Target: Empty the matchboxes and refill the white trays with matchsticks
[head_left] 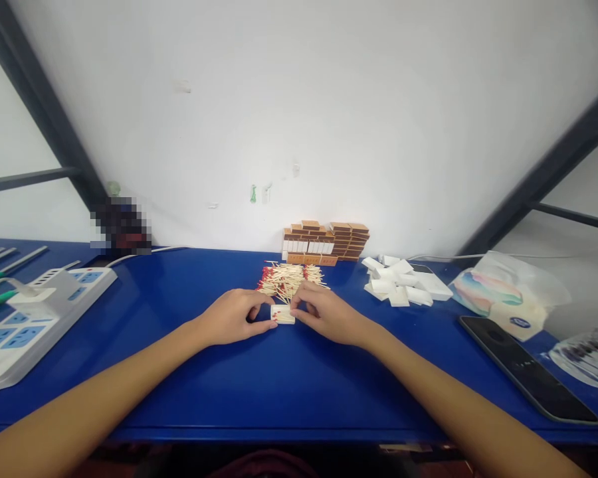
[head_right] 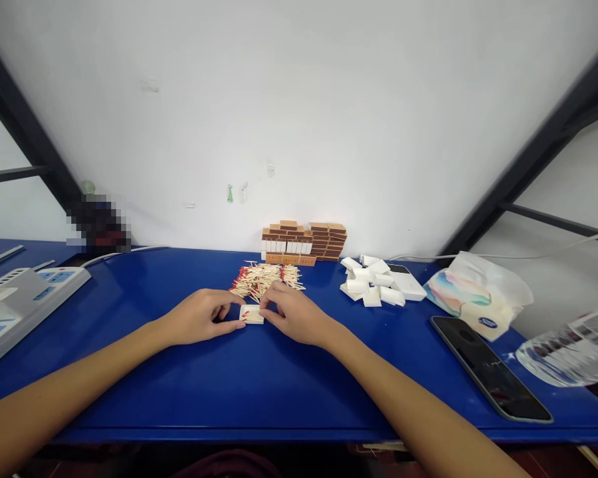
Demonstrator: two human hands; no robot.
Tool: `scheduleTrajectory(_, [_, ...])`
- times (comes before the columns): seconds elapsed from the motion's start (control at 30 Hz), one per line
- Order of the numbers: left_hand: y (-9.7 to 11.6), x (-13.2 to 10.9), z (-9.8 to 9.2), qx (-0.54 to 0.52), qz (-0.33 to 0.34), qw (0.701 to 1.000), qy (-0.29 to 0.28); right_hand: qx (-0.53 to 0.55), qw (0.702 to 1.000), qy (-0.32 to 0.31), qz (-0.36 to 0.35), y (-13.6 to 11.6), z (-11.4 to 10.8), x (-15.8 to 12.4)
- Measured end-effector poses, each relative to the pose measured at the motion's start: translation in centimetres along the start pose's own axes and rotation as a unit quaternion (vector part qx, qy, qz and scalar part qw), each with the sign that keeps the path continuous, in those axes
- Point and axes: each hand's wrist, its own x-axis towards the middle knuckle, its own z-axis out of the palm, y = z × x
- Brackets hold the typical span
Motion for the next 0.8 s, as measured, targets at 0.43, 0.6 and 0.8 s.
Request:
scheduleTrajectory(0.43, [0.35, -0.01, -0.08, -0.016, 0.004, 1.0, -0.013, -0.018, 0.999, 0.022, -0.022, -0.5, 0.2, 0.08])
scheduleTrajectory(0.6, [0.4, -0.02, -0.04, -0.01, 0.003, 1.0, -0.014, -0.022, 0.999, 0.03, -0.024, -0.92, 0.52, 0.03])
scheduleTrajectory(0.8, [0.18, -0.02, -0.07, -0.002, 0.0, 1.0, -0.017, -0.053, 0.997, 0.039, -0.037, -0.39, 0.01, 0.08])
